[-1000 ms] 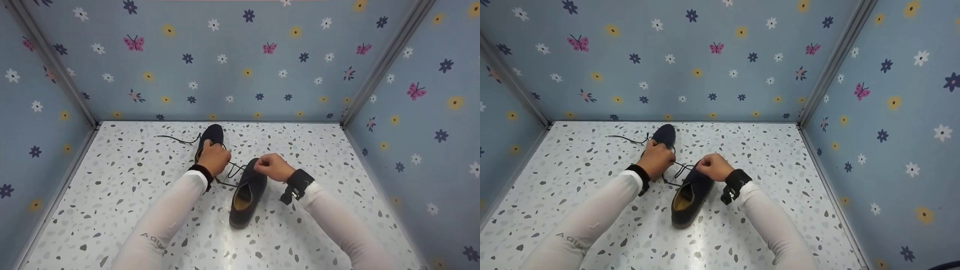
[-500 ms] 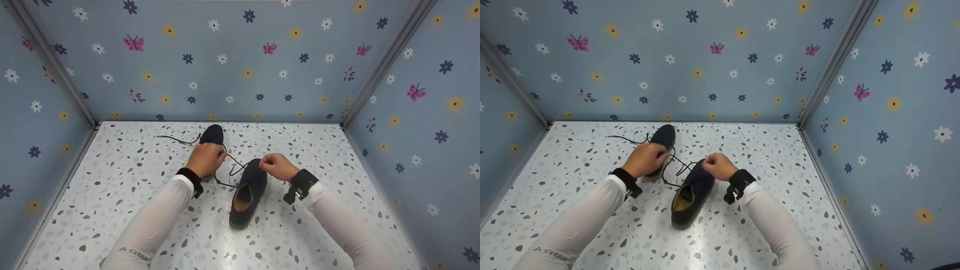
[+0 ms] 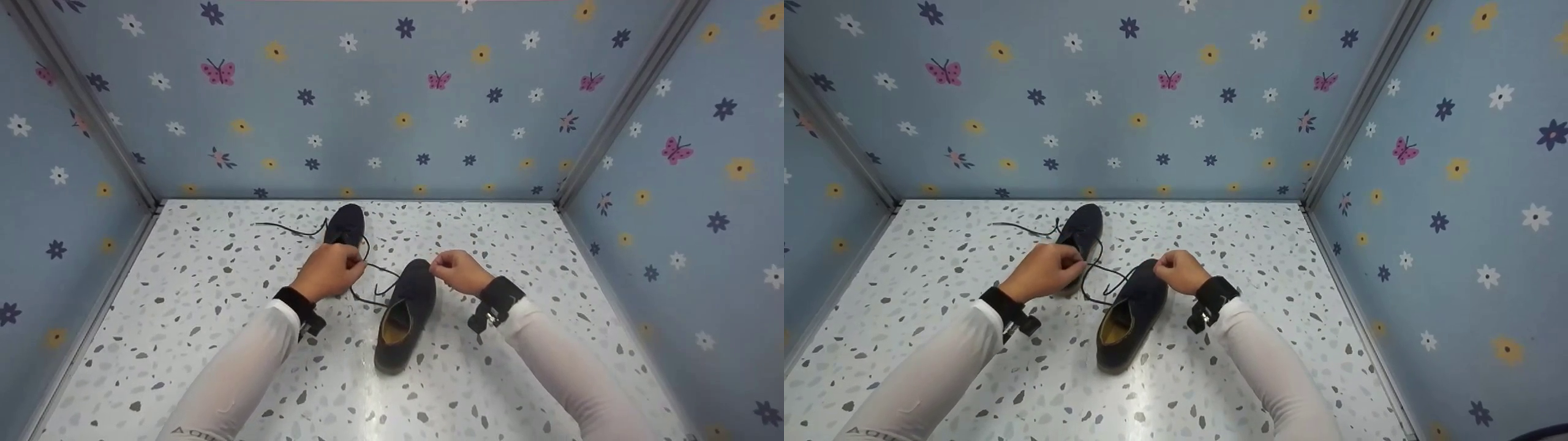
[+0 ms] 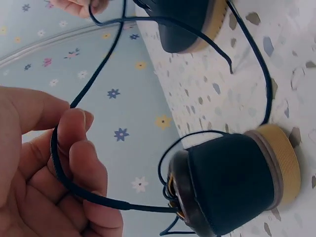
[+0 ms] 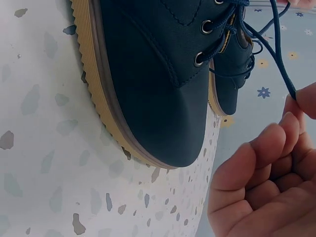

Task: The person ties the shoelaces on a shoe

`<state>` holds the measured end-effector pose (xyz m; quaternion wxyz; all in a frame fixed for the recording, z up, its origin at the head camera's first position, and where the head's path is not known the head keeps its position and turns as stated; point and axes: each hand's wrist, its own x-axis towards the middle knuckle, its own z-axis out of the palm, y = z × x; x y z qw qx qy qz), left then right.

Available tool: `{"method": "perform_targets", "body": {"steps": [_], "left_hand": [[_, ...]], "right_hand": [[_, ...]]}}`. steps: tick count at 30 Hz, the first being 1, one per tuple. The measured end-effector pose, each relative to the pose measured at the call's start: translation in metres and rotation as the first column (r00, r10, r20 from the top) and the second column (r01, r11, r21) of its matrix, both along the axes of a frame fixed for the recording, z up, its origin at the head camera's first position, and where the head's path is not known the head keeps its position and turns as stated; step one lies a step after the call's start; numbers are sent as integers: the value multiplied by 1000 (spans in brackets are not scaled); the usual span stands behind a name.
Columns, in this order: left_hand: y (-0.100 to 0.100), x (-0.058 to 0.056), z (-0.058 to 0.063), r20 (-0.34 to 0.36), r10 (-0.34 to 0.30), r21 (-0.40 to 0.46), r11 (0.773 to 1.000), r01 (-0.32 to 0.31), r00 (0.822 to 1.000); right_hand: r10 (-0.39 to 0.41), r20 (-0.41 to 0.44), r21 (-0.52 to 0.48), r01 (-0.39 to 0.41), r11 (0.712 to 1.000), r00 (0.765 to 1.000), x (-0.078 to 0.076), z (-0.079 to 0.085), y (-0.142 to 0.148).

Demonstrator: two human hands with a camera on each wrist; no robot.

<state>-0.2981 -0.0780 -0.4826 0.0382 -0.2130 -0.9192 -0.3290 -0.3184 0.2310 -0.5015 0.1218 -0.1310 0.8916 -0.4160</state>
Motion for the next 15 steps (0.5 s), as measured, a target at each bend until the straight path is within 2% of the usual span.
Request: {"method": "perform_targets", "body": {"steps": [2, 5, 9, 12, 15], "left_hand": [[1, 5, 2, 33, -58, 35, 998, 56, 998], [5, 14, 5, 71, -161, 74, 985, 155, 984], [16, 25, 2, 44, -278, 62, 959, 275, 960], [28, 33, -1, 29, -338, 45, 941, 337, 941], [41, 44, -4, 55, -377, 31, 926, 376, 925]], "right_hand": [[-14, -11, 10, 14, 1000, 1000, 0, 1, -1], [-30, -29, 13, 30, 999, 999, 0, 2, -1], [-38, -28, 4, 38, 999, 999, -2, 3, -1], [-37, -21, -1, 37, 999, 999, -3, 5, -2], [-42, -25, -2, 42, 999, 999, -4, 5, -4]]}}
